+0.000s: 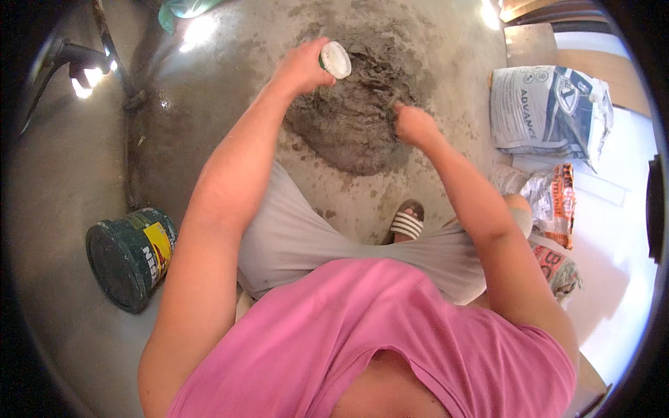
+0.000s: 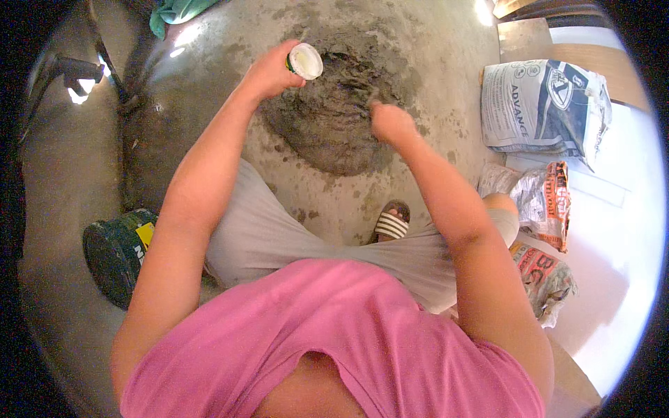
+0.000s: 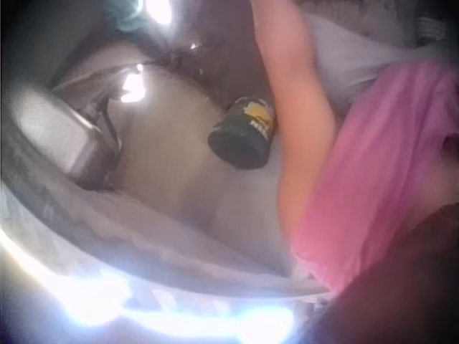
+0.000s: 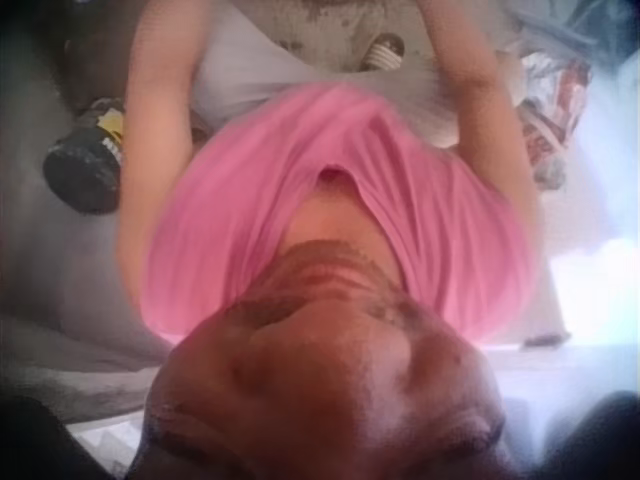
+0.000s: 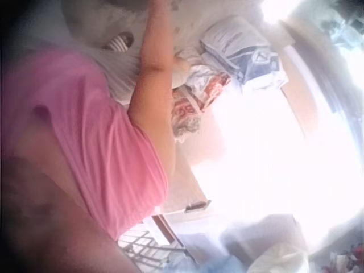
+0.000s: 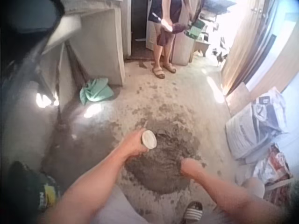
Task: The person mixes cement on the floor using a trowel and a small container, then applies the cement to a tile. The person is sitting on the floor during the task.
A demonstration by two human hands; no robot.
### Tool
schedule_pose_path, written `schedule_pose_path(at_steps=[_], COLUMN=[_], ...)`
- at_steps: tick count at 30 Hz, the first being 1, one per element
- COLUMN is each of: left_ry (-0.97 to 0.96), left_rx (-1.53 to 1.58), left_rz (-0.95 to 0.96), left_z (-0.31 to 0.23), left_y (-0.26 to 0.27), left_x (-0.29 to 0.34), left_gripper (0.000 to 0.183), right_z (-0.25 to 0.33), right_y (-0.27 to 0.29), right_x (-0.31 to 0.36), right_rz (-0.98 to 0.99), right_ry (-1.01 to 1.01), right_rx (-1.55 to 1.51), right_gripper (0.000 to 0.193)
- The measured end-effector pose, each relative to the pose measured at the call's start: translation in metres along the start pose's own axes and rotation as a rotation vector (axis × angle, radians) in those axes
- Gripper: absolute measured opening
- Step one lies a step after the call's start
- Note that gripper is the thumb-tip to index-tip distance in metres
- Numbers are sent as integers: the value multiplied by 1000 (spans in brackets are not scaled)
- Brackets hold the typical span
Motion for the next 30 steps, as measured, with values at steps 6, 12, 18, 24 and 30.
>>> schedule_pose_path(at_steps=[6,12,18,24,30], left_ry=[-17,39,15,-22,-34], left_rx=[426,458,458,489,505], left_rz=[2,-176,-250,-213,-131], left_z=[1,13,20,12,21], left_y=[2,21,14,23,31], left_x=[-17,-16,-30,-13,-12], left_gripper=[88,80,76,75,76], right_z=[-1,44,27,12,-13], right_y=[-72,-11,-39,59,72], right_x=[2,43,-33,-75,-58], right_rz=[-62,-17,-9,-66,-203], right_ry=[-264,-109,-90,83,26], right_rx=[-169,-242,39,477,441], right_gripper=[33,34,33,23,22])
Point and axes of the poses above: each hand's wrist, its own x-axis away from the middle knuckle, its own y-axis out of the back of the hand, z = x × y, the point moved 3 cm from there along -x, towards the middle knuckle, and after that the axes turned 7 degrees about -z, right-handed, at the moved point
